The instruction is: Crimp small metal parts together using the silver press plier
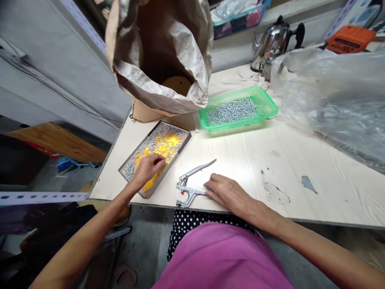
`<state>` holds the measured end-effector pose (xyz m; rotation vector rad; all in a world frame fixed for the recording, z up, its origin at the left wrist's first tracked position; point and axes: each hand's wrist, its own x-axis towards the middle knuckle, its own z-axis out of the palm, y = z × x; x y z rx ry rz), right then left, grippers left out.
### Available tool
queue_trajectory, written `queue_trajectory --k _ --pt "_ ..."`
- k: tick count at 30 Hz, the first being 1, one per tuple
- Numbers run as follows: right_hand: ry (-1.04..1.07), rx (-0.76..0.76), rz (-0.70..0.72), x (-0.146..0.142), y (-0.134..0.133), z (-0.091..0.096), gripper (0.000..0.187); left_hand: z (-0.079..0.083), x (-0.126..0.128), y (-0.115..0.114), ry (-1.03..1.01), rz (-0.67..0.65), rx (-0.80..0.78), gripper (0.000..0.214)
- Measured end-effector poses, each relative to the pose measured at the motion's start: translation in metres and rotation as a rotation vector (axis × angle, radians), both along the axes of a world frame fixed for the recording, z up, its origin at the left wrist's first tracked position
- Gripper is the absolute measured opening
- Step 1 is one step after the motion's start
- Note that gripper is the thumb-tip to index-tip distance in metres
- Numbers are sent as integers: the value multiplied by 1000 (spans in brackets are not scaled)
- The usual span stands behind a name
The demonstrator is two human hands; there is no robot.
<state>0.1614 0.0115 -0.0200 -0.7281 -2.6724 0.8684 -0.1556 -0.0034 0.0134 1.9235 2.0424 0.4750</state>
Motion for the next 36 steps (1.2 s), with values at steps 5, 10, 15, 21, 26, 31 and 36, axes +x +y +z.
queue_trajectory --k 5,10,15,21,26,31,36 --pt "-50 -19 -46 8 -22 -18 21 -1 48 -55 -585 249 -339 25" --pt "-87 43 -90 5 -26 -16 19 -18 68 -80 -787 412 -448 38" --pt "-102 66 -114 5 -29 -15 17 -22 70 -80 -760 398 -481 42" --pt "-92 123 -138 5 -32 -24 17 -20 75 -75 -726 412 -545 41" --pt "-75 152 -160 4 -33 -30 15 -16 75 -68 -622 382 -618 33" --pt "-68 168 -169 5 -35 -33 13 -11 75 -63 -525 315 -688 30" --pt "-66 174 -137 7 -25 -18 25 -10 77 -61 -512 315 -701 30"
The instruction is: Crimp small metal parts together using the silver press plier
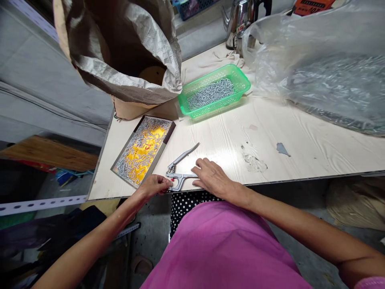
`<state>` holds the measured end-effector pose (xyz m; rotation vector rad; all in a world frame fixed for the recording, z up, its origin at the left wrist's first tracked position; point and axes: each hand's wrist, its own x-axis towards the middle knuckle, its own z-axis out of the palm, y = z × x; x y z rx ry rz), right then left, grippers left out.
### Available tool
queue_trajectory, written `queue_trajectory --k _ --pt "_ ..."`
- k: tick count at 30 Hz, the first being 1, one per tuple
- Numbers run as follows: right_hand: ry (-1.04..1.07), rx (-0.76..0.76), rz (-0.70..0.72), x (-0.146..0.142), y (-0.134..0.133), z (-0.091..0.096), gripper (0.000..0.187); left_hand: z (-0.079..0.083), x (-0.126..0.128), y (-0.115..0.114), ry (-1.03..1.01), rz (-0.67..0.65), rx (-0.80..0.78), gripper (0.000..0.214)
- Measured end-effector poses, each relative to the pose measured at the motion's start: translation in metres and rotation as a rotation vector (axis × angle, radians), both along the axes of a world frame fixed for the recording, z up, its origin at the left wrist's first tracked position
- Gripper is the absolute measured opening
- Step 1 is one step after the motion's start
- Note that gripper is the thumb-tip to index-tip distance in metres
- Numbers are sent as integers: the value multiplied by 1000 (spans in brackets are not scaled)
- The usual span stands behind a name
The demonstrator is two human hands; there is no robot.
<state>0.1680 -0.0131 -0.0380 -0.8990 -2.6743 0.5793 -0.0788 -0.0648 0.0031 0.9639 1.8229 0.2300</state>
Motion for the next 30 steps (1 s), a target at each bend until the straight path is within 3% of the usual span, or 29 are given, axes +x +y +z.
queue_trajectory --k 4,7,18,21,25,27,30 --pt "-60 76 21 -7 25 8 88 0 1 -1 -2 30 -5 30" --pt "-136 96 60 -16 39 8 100 0 1 -2 3 44 -8 30" --pt "-166 115 28 -23 36 15 64 1 2 0 14 22 -30 33" --pt "-178 90 21 -23 33 17 53 4 4 -5 184 -144 26 33" --pt "-154 42 31 -23 29 18 50 5 14 -13 560 -432 421 20" --pt "-135 33 38 -24 27 16 46 3 20 -12 602 -566 595 16" --pt "-96 25 49 -24 27 10 44 -3 30 2 556 -744 706 42"
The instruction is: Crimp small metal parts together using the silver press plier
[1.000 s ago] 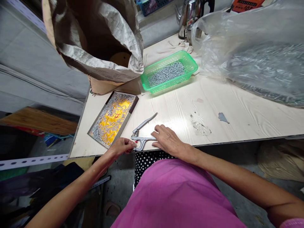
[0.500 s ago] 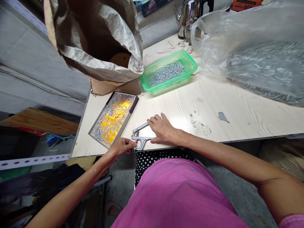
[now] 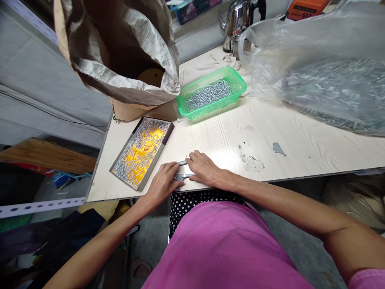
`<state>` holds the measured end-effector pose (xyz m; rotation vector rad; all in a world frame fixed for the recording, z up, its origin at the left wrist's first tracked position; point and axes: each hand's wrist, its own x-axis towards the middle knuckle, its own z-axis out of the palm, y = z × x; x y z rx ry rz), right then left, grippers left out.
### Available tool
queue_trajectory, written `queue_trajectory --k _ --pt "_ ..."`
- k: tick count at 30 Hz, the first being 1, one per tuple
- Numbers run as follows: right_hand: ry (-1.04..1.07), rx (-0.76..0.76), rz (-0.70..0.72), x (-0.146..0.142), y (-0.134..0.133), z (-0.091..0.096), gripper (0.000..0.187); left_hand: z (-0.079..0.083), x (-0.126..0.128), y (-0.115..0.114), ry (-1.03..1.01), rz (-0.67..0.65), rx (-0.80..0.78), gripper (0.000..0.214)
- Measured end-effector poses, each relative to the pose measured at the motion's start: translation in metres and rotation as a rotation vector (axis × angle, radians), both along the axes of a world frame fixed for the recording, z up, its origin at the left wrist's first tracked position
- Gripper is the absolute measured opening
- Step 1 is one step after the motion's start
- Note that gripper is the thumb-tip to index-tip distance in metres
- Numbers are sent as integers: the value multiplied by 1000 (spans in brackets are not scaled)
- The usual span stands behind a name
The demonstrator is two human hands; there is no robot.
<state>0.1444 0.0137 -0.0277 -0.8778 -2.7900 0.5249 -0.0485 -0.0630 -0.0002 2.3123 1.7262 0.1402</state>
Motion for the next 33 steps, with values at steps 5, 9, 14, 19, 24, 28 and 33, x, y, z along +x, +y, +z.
queue_trajectory --k 5,9,14,19,24,28,33 --pt "116 -13 73 17 14 -8 56 -4 23 32 83 -79 -107 51" --pt "71 41 132 42 37 -10 69 -3 52 48 173 -56 -94 61" --pt "-108 83 66 59 51 -6 73 -4 72 60 235 -33 -91 68" --pt "-176 96 33 58 47 5 38 -7 71 71 211 -117 -109 40" --pt "-141 97 89 58 41 3 9 -11 72 69 146 -189 -122 25" --pt "-118 59 91 59 36 -5 16 -8 79 67 154 -195 -156 26" --pt "-120 77 77 62 41 -1 15 -6 78 67 179 -146 -110 30"
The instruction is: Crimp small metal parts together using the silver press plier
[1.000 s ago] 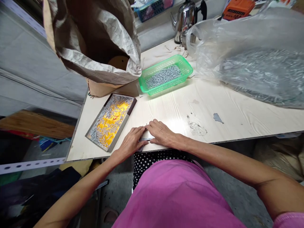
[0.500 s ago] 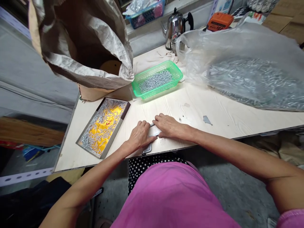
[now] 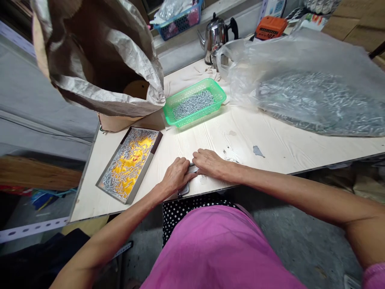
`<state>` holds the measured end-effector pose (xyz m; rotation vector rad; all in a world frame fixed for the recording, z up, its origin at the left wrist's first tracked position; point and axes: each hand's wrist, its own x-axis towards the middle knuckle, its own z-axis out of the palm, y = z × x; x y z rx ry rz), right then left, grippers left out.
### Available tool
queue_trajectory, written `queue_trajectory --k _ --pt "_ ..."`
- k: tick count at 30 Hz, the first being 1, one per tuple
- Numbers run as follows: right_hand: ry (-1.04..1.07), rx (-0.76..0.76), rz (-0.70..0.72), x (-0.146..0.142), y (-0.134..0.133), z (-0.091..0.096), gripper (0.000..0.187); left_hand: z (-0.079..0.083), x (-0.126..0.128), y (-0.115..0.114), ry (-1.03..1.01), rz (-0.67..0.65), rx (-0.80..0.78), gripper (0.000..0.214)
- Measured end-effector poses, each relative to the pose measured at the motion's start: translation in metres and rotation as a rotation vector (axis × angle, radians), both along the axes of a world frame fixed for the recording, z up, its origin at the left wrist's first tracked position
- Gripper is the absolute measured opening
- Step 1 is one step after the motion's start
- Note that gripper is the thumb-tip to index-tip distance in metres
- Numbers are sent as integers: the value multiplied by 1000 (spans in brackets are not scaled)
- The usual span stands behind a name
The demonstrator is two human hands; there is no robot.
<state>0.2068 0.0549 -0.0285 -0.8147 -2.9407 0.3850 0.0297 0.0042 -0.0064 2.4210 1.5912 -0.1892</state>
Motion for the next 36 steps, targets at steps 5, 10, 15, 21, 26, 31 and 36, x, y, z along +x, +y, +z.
queue_trajectory --k 5,10,15,21,26,31,36 --pt "64 -92 84 16 24 3 42 -13 6 -27 -95 107 176 55" --pt "113 -89 1 16 35 -7 23 -31 30 -69 -218 -13 226 64" --pt "21 103 -75 -6 44 -6 14 -35 42 -80 -333 -7 140 64" --pt "-46 182 -31 -35 38 20 11 -38 42 -80 -426 32 128 69" --pt "63 159 435 -70 -16 24 5 -47 44 -86 -419 109 34 64" --pt "142 166 535 -92 -37 11 17 -56 44 -92 -464 146 21 69" --pt "337 71 494 -109 -35 29 14 -56 42 -97 -526 109 62 70"
